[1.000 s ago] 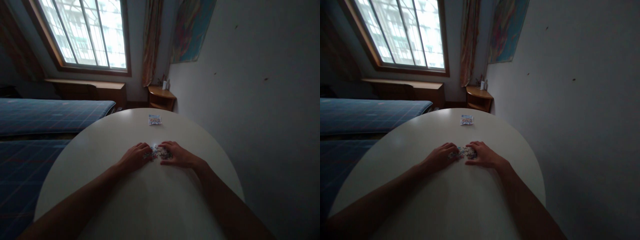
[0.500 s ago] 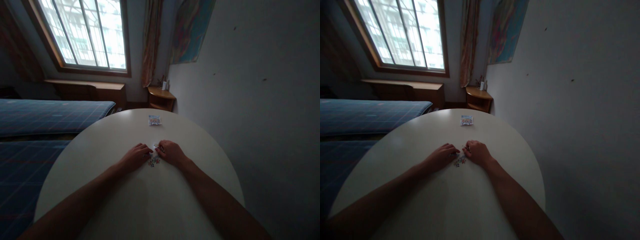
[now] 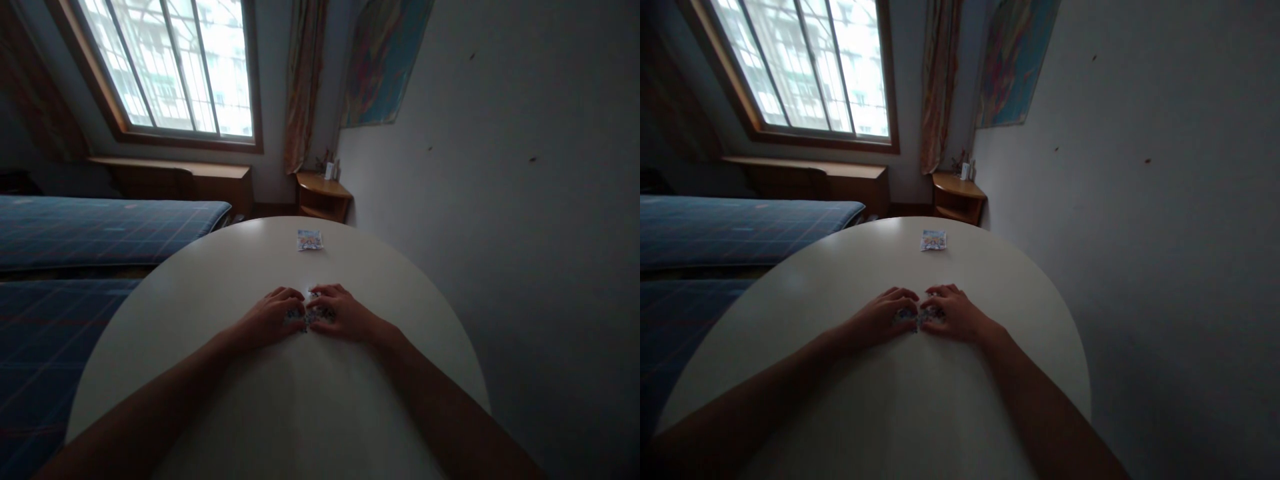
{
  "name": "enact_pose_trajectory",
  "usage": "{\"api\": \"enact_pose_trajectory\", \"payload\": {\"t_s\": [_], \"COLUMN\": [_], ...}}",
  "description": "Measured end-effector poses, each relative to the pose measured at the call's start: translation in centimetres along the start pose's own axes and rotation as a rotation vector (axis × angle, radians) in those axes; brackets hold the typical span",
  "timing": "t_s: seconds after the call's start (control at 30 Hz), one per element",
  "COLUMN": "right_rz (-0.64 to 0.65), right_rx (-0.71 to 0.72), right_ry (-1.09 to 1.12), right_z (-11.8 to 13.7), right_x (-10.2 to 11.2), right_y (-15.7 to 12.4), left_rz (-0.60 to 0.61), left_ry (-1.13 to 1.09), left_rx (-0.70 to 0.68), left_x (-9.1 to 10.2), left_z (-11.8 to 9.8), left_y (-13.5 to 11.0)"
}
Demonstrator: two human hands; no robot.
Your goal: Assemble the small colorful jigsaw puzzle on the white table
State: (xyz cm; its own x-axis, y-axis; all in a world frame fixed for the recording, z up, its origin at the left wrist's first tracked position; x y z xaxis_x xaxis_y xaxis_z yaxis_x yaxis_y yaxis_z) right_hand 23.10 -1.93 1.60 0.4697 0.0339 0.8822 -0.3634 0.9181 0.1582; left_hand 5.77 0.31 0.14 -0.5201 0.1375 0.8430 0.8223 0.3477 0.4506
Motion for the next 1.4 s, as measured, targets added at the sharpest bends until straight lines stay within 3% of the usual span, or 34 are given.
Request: {"api": "enact_pose_trajectory", "payload": {"t_s": [0.23,0.43,0.73,1.07,1.4], "right_rz": [0.031,0.026,0.028,-0.007,0.037], "right_rx": [-0.032,0.020,-0.042,0.014,-0.101], "right_ry": [0.054,0.098,0.012,0.092,0.369], "right_z": [0.5,1.0,0.5,1.1,0.5], "right_x": [-0.4,-0.2,0.4,0.3,0.6], "right_y": [0.1,-0.1,-0.3,-0.1,0.1], "left_rz": [0.002,0.018,0.066,-0.001,-0.133], "left_ry": [0.001,-0.015,-0.049,-0.081,-0.034], "left_rx": [-0.003,0.010,0.067,0.040,0.092], "left_x": [-0.2,-0.2,-0.5,-0.1,1.2], "left_z": [0.0,-0.7,-1.0,-1.4,-1.2], "left_y": [0.1,0.3,0.2,0.6,0.7]}}
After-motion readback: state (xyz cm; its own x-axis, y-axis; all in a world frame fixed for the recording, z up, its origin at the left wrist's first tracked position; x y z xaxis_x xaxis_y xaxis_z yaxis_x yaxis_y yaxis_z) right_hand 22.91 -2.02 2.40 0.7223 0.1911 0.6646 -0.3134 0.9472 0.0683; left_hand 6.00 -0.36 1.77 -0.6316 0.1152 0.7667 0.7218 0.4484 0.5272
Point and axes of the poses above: each hand's wrist, its own y-axis towards the middle knuckle, its own x-axis out of the back of the hand, z = x × y, the point moved 5 cm from there along y, towards the middle knuckle, and after that the axes turned 14 degrees about -x, right-handed, at the moved point
